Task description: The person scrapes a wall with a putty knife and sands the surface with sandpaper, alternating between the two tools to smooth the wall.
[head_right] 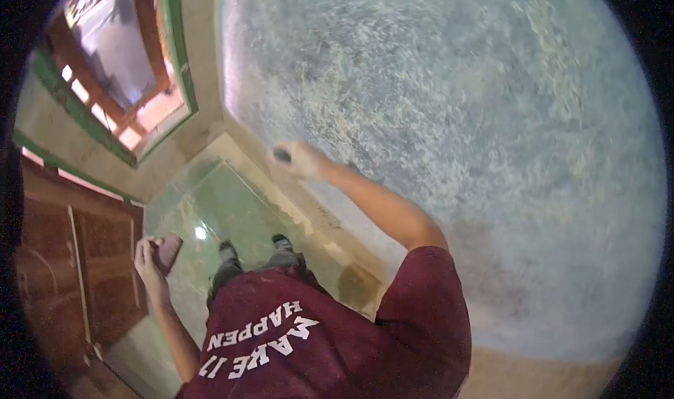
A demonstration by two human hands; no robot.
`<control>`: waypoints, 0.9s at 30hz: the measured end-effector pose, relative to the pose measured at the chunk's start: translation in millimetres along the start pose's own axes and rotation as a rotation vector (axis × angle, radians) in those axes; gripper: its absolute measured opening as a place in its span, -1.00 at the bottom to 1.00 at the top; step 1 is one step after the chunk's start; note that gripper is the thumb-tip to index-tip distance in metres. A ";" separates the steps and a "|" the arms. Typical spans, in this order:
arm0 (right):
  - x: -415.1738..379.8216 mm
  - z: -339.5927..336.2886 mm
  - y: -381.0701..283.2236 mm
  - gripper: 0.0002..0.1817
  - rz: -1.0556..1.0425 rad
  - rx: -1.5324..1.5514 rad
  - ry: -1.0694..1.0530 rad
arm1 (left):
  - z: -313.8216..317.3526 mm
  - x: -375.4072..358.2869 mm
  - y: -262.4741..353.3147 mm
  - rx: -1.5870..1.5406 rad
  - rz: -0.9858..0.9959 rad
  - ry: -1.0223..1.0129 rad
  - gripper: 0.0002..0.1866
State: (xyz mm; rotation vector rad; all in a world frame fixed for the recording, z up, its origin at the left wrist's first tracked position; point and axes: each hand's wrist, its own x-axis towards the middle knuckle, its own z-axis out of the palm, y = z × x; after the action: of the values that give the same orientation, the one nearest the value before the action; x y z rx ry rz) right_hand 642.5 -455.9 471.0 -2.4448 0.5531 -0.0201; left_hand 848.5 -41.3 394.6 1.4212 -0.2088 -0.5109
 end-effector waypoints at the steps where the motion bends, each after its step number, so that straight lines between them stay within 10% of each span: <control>1: 8.8 -25.1 -14.7 -0.70 -0.066 0.059 0.113 | -0.7 -4.1 -11.4 -0.029 0.009 0.018 -0.71; 4: 27.1 -113.4 -69.8 -0.69 -0.256 0.195 0.525 | 31.0 -28.2 -30.8 0.006 0.017 0.087 -0.71; 7: 36.6 -172.0 -63.8 -0.66 -0.237 0.528 0.441 | 83.1 -58.2 -69.9 -0.098 -0.036 0.171 -0.72; 10: 44.4 -136.5 -14.8 -0.69 -0.372 0.074 0.585 | 148.4 -85.3 -100.2 -0.184 -0.092 0.187 -0.73; 13: 30.5 -42.9 128.5 -0.66 -0.227 -0.344 0.185 | 189.4 -126.1 -116.3 -0.214 -0.105 0.136 -0.74; 19: 37.1 -84.0 -15.4 -0.62 -0.218 -0.156 0.401 | 186.7 -162.4 -141.1 -0.160 -0.158 0.176 -0.74; 27: 26.1 -42.2 97.2 -0.81 -0.395 -0.372 0.416 | 201.7 -166.1 -118.8 -0.058 -0.112 0.071 -0.74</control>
State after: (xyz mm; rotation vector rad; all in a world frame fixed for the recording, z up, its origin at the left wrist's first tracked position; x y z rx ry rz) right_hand 622.9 -560.2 445.4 -2.8968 0.2487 -0.6528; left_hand 590.2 -152.1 336.5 1.3974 -0.0571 -0.5527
